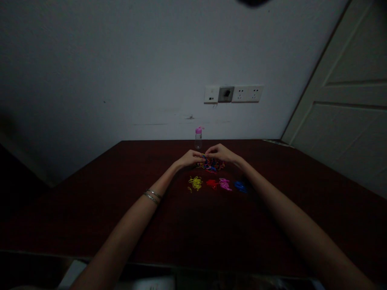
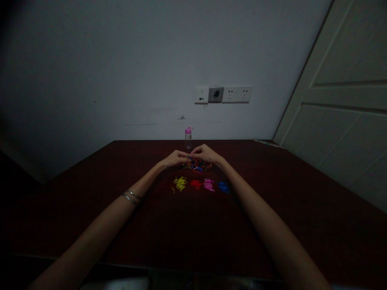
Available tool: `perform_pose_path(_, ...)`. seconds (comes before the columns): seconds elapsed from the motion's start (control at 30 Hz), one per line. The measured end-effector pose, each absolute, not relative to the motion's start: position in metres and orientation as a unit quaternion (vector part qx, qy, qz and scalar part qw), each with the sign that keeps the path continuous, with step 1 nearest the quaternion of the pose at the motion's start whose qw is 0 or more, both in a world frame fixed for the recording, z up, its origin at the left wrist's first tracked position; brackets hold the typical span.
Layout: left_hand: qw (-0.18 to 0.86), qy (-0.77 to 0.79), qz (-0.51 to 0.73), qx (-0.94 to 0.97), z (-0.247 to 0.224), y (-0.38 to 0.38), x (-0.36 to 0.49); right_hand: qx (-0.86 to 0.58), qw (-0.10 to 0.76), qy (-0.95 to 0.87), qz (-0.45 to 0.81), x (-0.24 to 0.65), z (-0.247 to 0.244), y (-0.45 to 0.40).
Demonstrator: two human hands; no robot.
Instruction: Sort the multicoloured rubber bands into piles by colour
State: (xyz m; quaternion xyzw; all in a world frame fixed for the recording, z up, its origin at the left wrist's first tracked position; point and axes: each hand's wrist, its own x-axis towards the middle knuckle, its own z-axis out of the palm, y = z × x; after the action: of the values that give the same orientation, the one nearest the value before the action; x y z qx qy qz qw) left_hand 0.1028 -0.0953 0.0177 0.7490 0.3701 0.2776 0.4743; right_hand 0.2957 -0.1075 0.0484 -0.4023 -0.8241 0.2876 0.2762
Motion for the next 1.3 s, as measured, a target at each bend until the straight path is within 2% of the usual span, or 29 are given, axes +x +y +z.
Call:
perform_pose_path(0.4, 0.448, 0.402, 0.287, 0.745, 0.013, -0.096, 0.101, -0.398, 0.287, -0.823, 0.286, 0.299, 0.042, -0.104)
perform_pose_path(0.6, 0.438, 0.420, 0.292, 0.739, 0.013, -0.091, 0.093, -0.417, 0.264, -0.821, 0.288, 0.302, 0.052, -0.111)
perform_pose_path(0.8, 0.418, 0.432, 0.299, 0.741, 0.012, -0.082, 0.083, -0.356, 0.147, -0.866, 0.319, 0.290, 0.064, -0.125)
perform_pose_path(0.97, 0.416, 0.431, 0.306, 0.740, 0.013, -0.084, 0.081, -0.330, 0.033, -0.883, 0.333, 0.264, 0.057, -0.137)
perform_pose_path(1.07, 0.415, 0.432, 0.299, 0.743, 0.013, -0.084, 0.080, -0.326, -0.005, -0.878, 0.350, 0.257, 0.053, -0.138)
perform_pose_path(1.17, 0.413, 0.432, 0.296, 0.745, 0.011, -0.083, 0.080, -0.330, 0.002, -0.880, 0.342, 0.265, 0.058, -0.136)
perform_pose_path(1.3, 0.385, 0.413, 0.279, 0.777, 0.013, -0.086, 0.086, -0.361, 0.082, -0.877, 0.307, 0.297, 0.078, -0.129)
